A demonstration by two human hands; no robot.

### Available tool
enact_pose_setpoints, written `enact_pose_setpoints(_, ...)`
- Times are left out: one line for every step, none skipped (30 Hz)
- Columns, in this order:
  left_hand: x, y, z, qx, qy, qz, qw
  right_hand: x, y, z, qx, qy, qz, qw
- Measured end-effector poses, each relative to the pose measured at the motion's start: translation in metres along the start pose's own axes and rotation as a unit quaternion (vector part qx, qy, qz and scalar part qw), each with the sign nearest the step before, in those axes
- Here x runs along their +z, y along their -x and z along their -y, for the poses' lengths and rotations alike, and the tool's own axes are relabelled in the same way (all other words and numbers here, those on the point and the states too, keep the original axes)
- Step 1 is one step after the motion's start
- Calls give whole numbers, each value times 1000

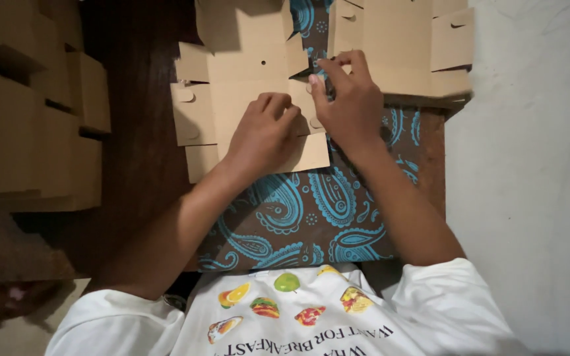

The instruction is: Assembling small cardboard boxes from flat templates by folding and tucking tabs.

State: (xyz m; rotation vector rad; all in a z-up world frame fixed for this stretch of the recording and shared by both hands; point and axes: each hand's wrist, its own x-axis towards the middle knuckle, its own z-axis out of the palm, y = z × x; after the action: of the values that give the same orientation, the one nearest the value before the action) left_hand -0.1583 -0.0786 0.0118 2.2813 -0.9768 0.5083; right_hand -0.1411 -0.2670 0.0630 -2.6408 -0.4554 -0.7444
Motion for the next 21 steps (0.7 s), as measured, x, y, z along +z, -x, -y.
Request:
enact_pose_setpoints(0,0,0,0,0,0,1000,1,-4,1,0,0,0,1000)
enact_pose_setpoints(-1,0,0,-1,4,3,1000,2,-8,3,-9,-23,7,1000)
enact_pose_setpoints(-2,1,0,-4,7,5,1000,3,-13,6,-21,-48,15,999)
enact_pose_setpoints(0,2,2,-5,7,4,1000,11,-19,2,-22,-48,17,998)
enact_pose_setpoints(3,3,2,-12,4,8,1000,17,-25,-2,-24,-60,26,998)
enact_pose_setpoints(5,4,3,-19,2,11,1000,24,-30,-7,-26,-73,36,996)
enact_pose_setpoints(4,4,3,-19,1,9,1000,34,-37,-13,-28,-73,35,996)
enact_pose_setpoints(2,4,2,-16,9,15,1000,44,-44,-19,-15,-91,30,995)
enact_pose_setpoints(0,5,3,-13,17,21,1000,56,-52,-24,-4,-111,24,993)
enact_pose_setpoints(2,5,4,-14,13,18,1000,55,-56,-21,-7,-112,23,993)
enact_pose_setpoints(4,5,5,-28,21,22,999,55,-60,-19,-6,-104,19,994)
enact_pose_setpoints(6,6,6,-43,28,25,998,55,-65,-17,-5,-95,14,995)
enact_pose_setpoints(2,3,3,-46,28,24,998,49,-65,-12,-7,-96,17,995)
enact_pose_setpoints(-2,1,0,-73,71,-18,995,45,-65,-7,18,-97,28,995)
enact_pose_setpoints(-5,0,-4,-100,113,-60,987,40,-64,-2,42,-98,41,994)
enact_pose_setpoints(-7,1,-3,-104,114,-62,986,35,-62,3,39,-98,44,993)
enact_pose_setpoints(-8,1,-2,-112,121,-50,985,29,-59,7,43,-102,59,992)
enact_pose_setpoints(-10,1,-2,-120,128,-37,984,23,-56,11,47,-107,75,990)
enact_pose_setpoints(-11,0,-3,-119,129,-37,984,20,-51,13,47,-106,75,990)
enact_pose_setpoints(-11,-1,-5,-117,131,-50,983,18,-47,15,66,-103,87,989)
enact_pose_setpoints(-13,-1,-6,-116,132,-63,982,16,-42,18,85,-102,99,986)
